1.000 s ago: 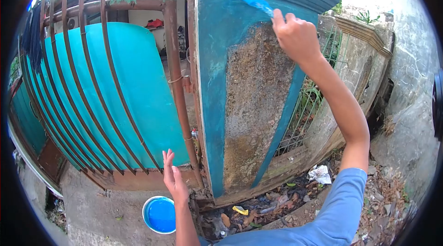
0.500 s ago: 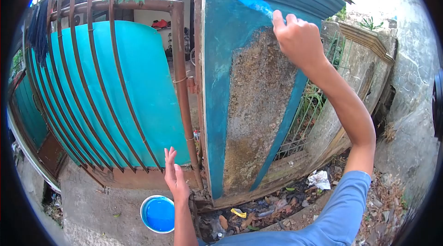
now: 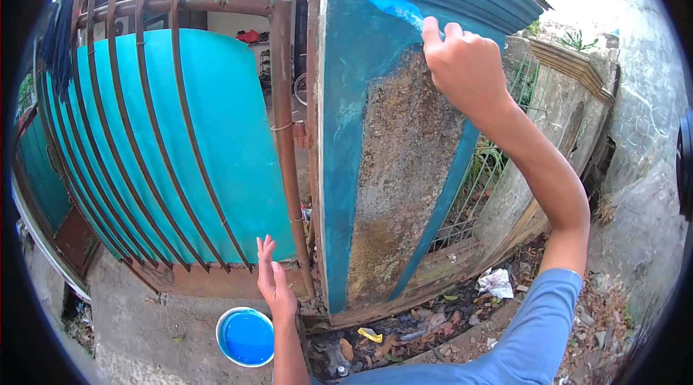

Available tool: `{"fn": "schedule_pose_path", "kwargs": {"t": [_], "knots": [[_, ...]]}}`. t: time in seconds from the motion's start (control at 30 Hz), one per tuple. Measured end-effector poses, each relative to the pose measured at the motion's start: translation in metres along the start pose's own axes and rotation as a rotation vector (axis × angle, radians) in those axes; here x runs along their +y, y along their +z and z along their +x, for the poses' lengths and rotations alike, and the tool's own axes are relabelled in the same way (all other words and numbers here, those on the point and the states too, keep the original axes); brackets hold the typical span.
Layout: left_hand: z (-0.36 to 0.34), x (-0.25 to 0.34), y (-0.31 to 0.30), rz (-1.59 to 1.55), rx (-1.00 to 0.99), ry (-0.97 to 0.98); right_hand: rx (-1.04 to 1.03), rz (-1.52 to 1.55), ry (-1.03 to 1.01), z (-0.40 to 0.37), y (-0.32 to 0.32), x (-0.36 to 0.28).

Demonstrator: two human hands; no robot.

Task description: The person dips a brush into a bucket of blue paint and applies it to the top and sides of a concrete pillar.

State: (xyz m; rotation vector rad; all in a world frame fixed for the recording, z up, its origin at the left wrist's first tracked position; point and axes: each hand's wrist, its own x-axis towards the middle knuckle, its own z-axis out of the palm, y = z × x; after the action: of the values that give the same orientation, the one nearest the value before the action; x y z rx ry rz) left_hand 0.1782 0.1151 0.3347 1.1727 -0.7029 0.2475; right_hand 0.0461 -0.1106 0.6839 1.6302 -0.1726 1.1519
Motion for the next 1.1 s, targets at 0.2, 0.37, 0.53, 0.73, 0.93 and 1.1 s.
{"fn": "schedule_pose_path", "kwargs": {"t": [0.2, 0.37, 0.53, 0.73, 0.93, 1.1], "knots": [[-0.003, 0.001, 0.005, 0.023, -0.021, -0.036, 0.177, 0.067, -0.106, 0.024, 0.018, -0.016], [-0.004, -0.004, 0.012, -0.008, -0.03, -0.042, -0.067, -0.028, -0.014, 0.008, 0.03, 0.012], [-0.008, -0.004, 0.014, 0.001, -0.055, -0.039, -0.252, -0.155, 0.051, -0.035, 0.038, 0.064], [-0.014, 0.006, 0.003, 0.021, -0.07, -0.033, -0.284, -0.25, 0.175, -0.085, 0.05, 0.113], [-0.011, 0.007, -0.024, 0.024, -0.007, -0.029, -0.318, -0.122, 0.555, -0.099, 0.04, 0.126], [-0.008, 0.005, -0.039, 0.039, -0.035, -0.046, -0.134, 0.191, 0.93, -0.074, 0.076, 0.088]]}}
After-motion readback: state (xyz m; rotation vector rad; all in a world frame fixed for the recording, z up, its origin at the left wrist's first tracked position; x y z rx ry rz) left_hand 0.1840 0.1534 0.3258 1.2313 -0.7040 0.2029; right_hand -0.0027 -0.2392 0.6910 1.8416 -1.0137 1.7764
